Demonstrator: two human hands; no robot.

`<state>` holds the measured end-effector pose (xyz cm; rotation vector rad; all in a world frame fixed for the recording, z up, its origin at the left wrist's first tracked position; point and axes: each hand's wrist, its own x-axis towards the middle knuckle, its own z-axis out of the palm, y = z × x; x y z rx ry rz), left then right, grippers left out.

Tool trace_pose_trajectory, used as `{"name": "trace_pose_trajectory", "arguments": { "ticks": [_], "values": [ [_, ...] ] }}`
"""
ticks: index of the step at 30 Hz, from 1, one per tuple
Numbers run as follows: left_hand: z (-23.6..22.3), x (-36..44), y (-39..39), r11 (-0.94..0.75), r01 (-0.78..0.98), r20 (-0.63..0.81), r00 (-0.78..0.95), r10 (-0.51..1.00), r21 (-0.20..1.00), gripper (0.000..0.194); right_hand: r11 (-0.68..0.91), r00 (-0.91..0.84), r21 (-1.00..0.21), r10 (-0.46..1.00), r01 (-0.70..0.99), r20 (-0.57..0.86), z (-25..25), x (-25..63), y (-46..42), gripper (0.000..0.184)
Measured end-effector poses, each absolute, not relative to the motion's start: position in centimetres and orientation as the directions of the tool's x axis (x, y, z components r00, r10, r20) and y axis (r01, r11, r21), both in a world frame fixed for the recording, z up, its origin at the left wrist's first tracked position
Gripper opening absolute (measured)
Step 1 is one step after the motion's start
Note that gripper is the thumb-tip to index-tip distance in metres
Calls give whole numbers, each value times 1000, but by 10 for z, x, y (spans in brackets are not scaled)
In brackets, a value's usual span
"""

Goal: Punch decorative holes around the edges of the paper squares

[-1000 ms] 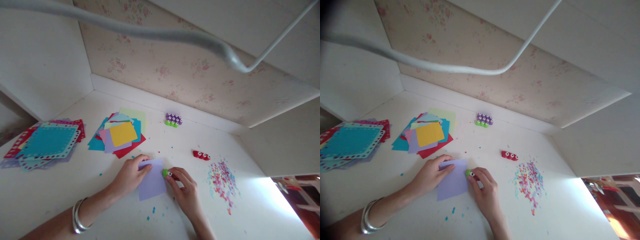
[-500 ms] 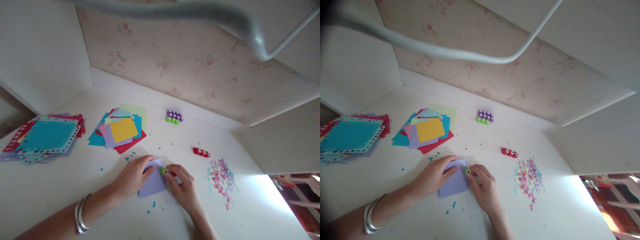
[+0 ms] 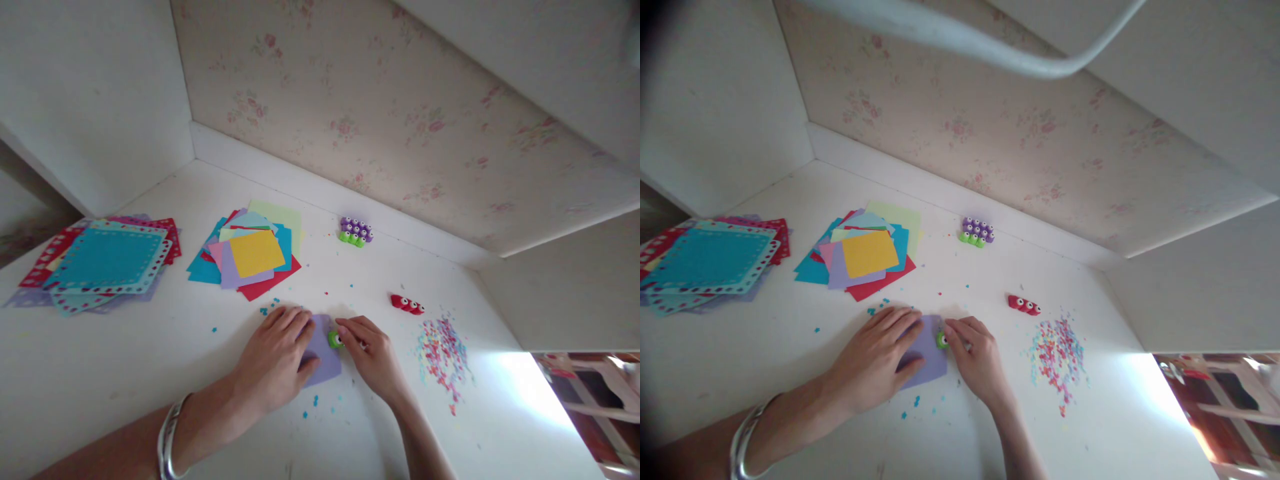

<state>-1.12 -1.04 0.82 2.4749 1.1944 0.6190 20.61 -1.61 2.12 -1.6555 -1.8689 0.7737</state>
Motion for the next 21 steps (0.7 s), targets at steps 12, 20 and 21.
{"name": "trace_pose_trajectory", "arguments": {
  "ticks": [12,20,21],
  "values": [
    [2,-11,-9,-588,598,207,583,785,545,44,82,-152,-720,988,689,-33,21,204,-15,33],
    [-2,-11,-10,-599,572,231,587,776,560,43,104,-161,-721,987,685,-10,17,203,-16,33],
    [-2,-11,-10,-599,568,237,584,776,564,42,104,-158,-722,987,684,-7,16,203,-17,34]
  ]
}}
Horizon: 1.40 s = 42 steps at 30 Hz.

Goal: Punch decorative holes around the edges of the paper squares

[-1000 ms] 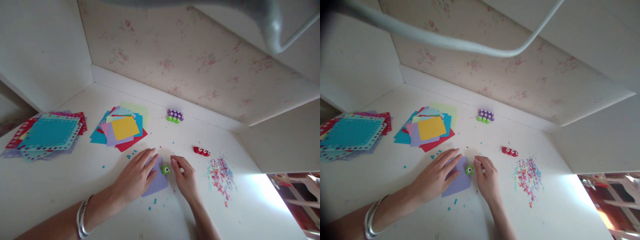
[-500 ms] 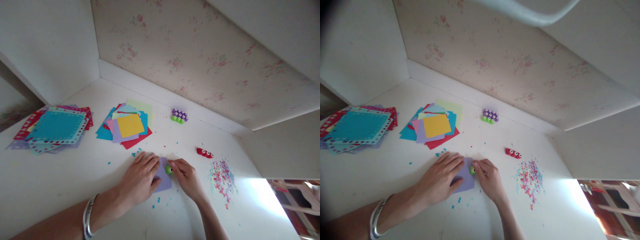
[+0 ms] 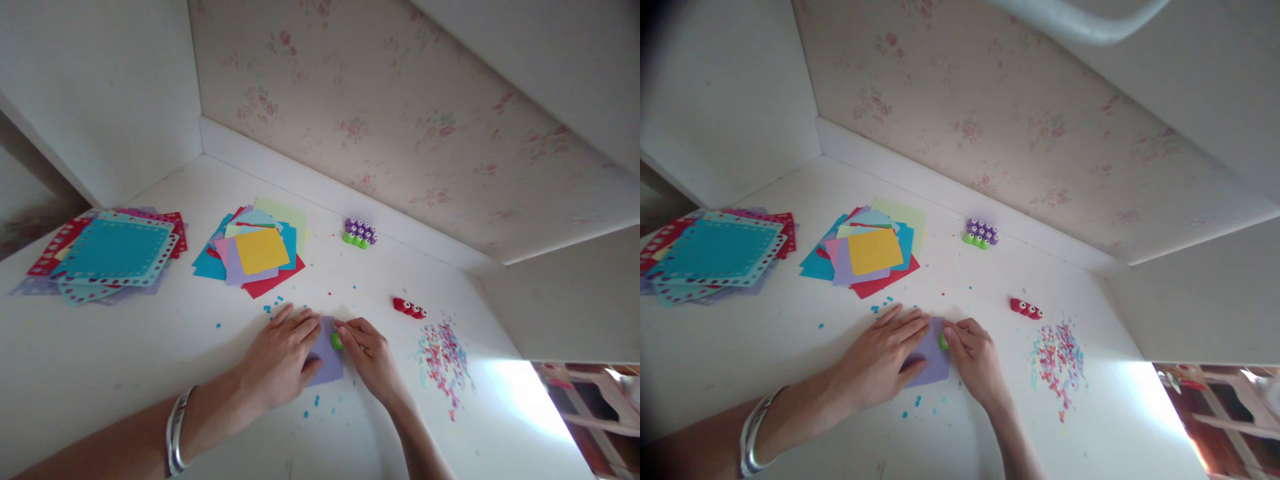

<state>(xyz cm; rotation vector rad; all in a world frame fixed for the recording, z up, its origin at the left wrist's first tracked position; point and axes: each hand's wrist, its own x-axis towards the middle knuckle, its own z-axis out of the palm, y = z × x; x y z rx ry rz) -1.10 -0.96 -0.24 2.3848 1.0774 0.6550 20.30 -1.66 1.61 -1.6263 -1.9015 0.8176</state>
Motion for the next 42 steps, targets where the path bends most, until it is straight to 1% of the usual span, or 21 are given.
{"name": "trace_pose_trajectory", "arguments": {
  "ticks": [8,17,21,24,26,29,32,34,38,42],
  "values": [
    [-3,-10,-10,-592,557,232,584,778,583,43,116,-151,-721,988,683,17,11,203,-18,34],
    [-7,-7,-9,-599,546,229,598,768,585,44,80,-162,-712,986,698,-48,8,205,-14,32],
    [-8,-6,-9,-599,553,236,589,772,580,45,94,-146,-664,989,742,-23,5,204,-16,31],
    [-9,-6,-9,-610,553,246,593,767,568,44,93,-129,-650,992,754,-8,4,204,-17,31],
    [-9,-6,-9,-621,558,246,603,759,550,45,97,-132,-662,991,743,-4,4,205,-17,31],
    [-7,-6,-9,-627,574,239,608,757,527,44,109,-136,-713,991,693,19,7,205,-18,32],
    [-5,-6,-9,-629,585,227,614,756,512,42,102,-94,-760,994,642,54,10,207,-20,33],
    [-4,-7,-9,-632,588,218,622,752,505,42,89,-64,-764,996,639,62,13,211,-21,33],
    [-4,-7,-8,-643,591,213,634,743,487,43,86,-37,-723,996,685,84,17,223,-27,34],
    [-6,-8,-8,-655,599,213,642,737,460,43,62,34,-677,991,733,127,20,232,-36,35]
  ]
}}
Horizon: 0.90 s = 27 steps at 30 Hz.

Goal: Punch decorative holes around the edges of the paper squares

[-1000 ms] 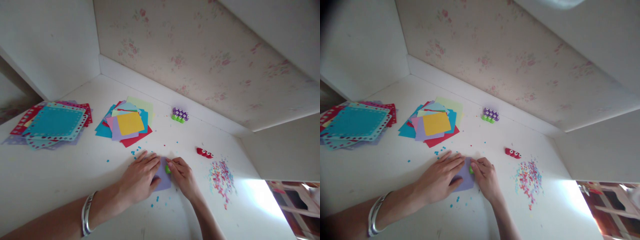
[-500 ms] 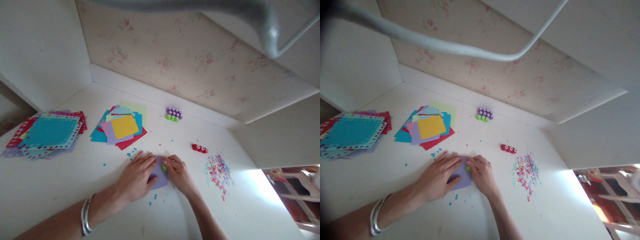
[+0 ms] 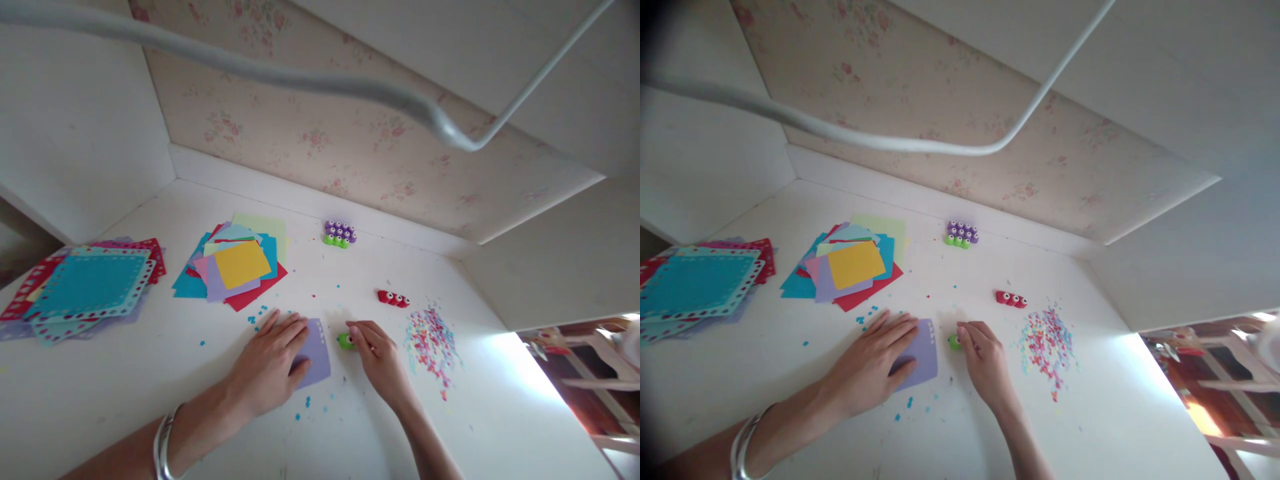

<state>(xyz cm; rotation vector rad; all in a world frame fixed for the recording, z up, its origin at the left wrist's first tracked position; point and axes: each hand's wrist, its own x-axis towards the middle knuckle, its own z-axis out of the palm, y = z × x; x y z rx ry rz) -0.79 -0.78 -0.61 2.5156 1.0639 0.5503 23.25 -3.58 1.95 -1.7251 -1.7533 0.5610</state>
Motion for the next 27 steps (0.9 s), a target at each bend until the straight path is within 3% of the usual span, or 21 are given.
{"name": "trace_pose_trajectory", "arguments": {
  "ticks": [6,10,19,23,27],
  "values": [
    [-10,-9,-7,-675,606,208,660,722,422,43,42,44,-628,992,777,120,23,230,-45,24],
    [-14,-9,-6,-688,609,215,667,714,394,44,20,35,-692,997,722,65,27,245,-46,19],
    [-16,-9,-5,-705,596,239,673,700,384,44,-121,342,-811,934,572,101,43,342,-18,34],
    [-14,-8,-5,-703,605,233,672,703,373,44,-232,445,-724,888,650,116,49,391,18,47],
    [-15,-9,-4,-709,608,235,676,698,357,44,-271,466,-650,873,710,145,37,421,44,39]
  ]
}}
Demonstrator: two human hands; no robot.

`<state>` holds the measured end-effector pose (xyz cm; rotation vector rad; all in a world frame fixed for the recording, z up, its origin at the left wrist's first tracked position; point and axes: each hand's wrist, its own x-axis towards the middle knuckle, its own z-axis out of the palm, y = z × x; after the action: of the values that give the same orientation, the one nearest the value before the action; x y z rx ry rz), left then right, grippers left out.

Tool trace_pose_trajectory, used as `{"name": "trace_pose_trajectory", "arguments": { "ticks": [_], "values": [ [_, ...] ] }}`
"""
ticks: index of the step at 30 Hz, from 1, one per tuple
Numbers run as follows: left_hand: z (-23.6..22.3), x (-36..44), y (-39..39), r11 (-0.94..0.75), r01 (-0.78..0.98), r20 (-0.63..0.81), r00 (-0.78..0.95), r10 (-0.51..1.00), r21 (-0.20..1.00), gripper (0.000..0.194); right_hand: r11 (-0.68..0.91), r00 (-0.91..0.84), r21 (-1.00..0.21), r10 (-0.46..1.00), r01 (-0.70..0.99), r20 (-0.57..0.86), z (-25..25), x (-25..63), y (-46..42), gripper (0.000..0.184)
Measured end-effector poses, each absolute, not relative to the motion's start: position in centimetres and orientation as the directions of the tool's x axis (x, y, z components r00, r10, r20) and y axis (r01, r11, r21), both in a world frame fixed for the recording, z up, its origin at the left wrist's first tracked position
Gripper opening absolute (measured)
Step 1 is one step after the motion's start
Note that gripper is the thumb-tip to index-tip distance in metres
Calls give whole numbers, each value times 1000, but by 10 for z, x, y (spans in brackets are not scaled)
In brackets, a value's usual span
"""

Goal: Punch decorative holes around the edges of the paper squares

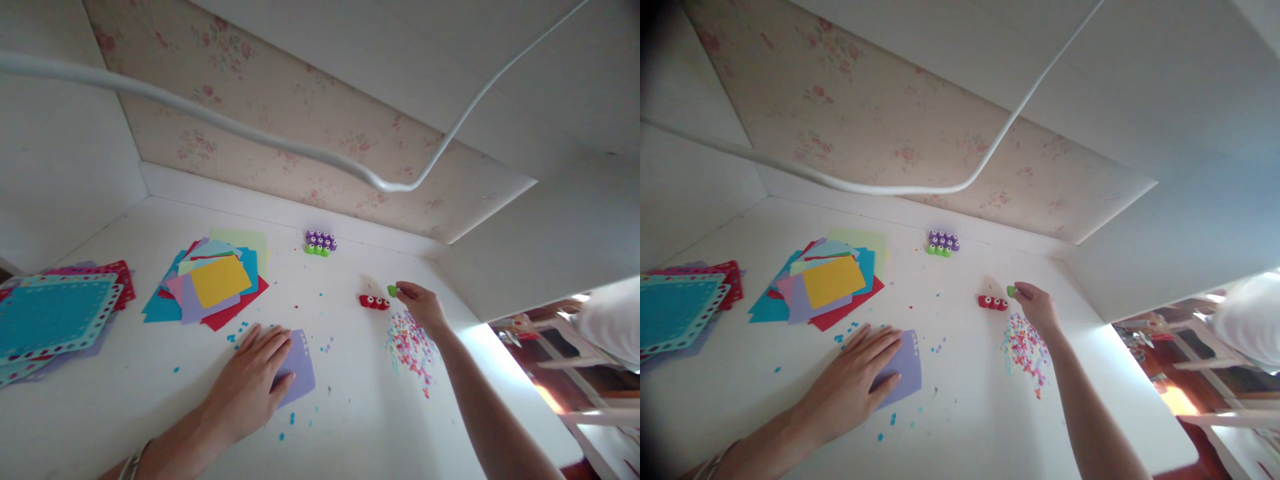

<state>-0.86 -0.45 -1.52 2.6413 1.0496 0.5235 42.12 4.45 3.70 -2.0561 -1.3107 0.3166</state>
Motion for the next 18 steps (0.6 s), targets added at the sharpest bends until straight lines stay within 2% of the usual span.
{"name": "trace_pose_trajectory", "arguments": {
  "ticks": [5,12,18],
  "values": [
    [-19,-10,-4,-718,606,237,684,690,343,45,-304,454,-571,880,763,139,16,430,55,29],
    [-17,-10,-4,-712,596,246,676,694,372,45,-300,421,-554,902,777,101,4,434,55,37],
    [-15,-10,-5,-713,596,266,667,696,371,43,-298,443,-524,880,798,174,25,428,61,42]
  ]
}}
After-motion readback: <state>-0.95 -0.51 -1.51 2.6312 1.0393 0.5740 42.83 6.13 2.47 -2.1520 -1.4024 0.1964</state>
